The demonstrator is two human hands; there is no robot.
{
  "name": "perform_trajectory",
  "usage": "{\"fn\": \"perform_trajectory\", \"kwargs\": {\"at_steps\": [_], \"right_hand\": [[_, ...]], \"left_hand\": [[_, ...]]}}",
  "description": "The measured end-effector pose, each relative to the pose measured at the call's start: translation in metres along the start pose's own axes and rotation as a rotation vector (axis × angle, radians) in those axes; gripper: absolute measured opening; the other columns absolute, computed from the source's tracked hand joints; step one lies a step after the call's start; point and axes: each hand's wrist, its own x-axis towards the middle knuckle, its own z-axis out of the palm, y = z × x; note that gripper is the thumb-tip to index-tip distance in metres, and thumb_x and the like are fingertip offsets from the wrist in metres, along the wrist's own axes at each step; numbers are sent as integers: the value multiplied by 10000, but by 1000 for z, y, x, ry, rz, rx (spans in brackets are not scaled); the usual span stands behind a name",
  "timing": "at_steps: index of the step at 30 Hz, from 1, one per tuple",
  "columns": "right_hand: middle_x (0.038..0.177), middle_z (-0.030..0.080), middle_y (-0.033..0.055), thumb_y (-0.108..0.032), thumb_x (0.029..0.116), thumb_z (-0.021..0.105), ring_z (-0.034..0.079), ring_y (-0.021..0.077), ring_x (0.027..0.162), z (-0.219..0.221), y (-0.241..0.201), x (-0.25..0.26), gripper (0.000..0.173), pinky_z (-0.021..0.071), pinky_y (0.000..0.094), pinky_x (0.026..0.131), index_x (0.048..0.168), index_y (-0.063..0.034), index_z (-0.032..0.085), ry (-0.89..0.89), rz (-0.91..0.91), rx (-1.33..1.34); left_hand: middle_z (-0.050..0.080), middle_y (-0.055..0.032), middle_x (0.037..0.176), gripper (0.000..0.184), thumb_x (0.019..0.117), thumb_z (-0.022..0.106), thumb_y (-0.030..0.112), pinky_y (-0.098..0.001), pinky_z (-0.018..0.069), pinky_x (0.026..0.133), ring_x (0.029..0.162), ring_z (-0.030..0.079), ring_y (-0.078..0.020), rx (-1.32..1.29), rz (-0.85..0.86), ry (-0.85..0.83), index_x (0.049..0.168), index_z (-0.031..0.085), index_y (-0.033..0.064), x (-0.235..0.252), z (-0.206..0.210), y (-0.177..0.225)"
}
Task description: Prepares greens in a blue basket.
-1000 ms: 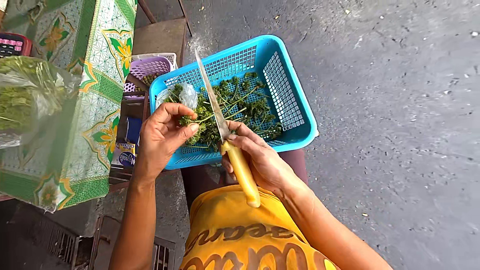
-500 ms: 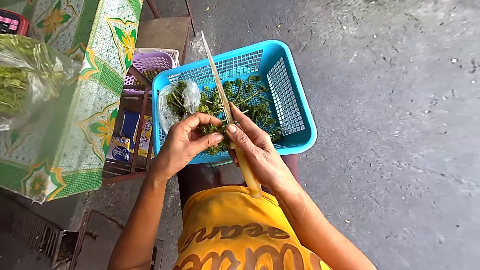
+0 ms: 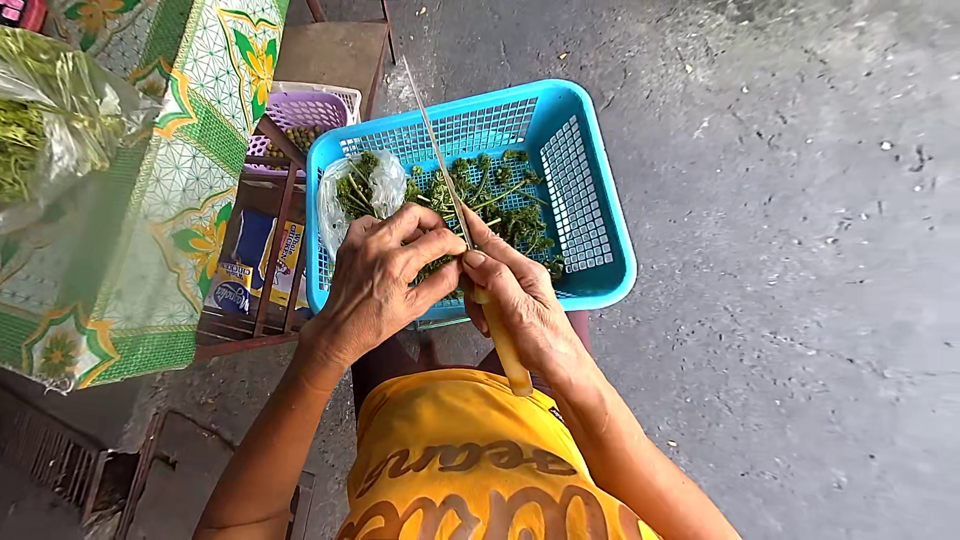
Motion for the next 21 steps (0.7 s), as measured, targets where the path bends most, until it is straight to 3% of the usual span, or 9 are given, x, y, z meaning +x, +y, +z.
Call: {"fn": "perform_trajectory", "kwargs": {"at_steps": [5,7,9,11,14,21], "right_hand": [[722,531,43,-382,1094,368,486,104,464,-11,-3,0,491,461,210,415,1561,-252,443,-116,130,336],[736,538,40,-404,1090,379,490,93,466,-15,-3,0,474,464,202,416,1525,-244,478,-110,160,384],[765,544,31,-398,1093,391,487,98,484,-18,-3,2,481,460,206,426,1550,-266,461,-57,133,278],[792,562,32,-410,1080,439,506,115,511,-21,-1,2,533,468,223,445,1600,-308,383,-4,65,70],[733,591,5,-484,1016,531,517,105,495,-23,0,1,676,458,239,437,1632,-310,313,68,-7,-191],[722,591,1,-376,1080,429,501,93,480,-16,2,3,572,442,238,419,1633,-279,317,84,-58,-268]], "left_hand": [[692,-24,1045,130,921,699,192,-414,465,824,956,641,-140,-84,21,91,1010,782,146,6,12,1],[717,-43,1037,131,942,697,183,-444,466,878,972,662,-159,-62,50,116,1018,784,121,9,16,2],[735,-37,1015,134,967,677,177,-451,470,903,969,679,-153,-74,46,98,1031,766,101,8,18,0],[731,-12,949,135,967,672,174,-411,485,859,899,671,-121,-134,21,76,1026,764,94,7,18,-1],[723,-1,924,134,965,668,166,-393,493,844,873,663,-103,-188,-10,52,1015,762,86,6,13,0],[732,-4,936,141,951,670,182,-456,458,944,929,675,-125,-84,10,30,1003,772,100,6,13,1]]}}
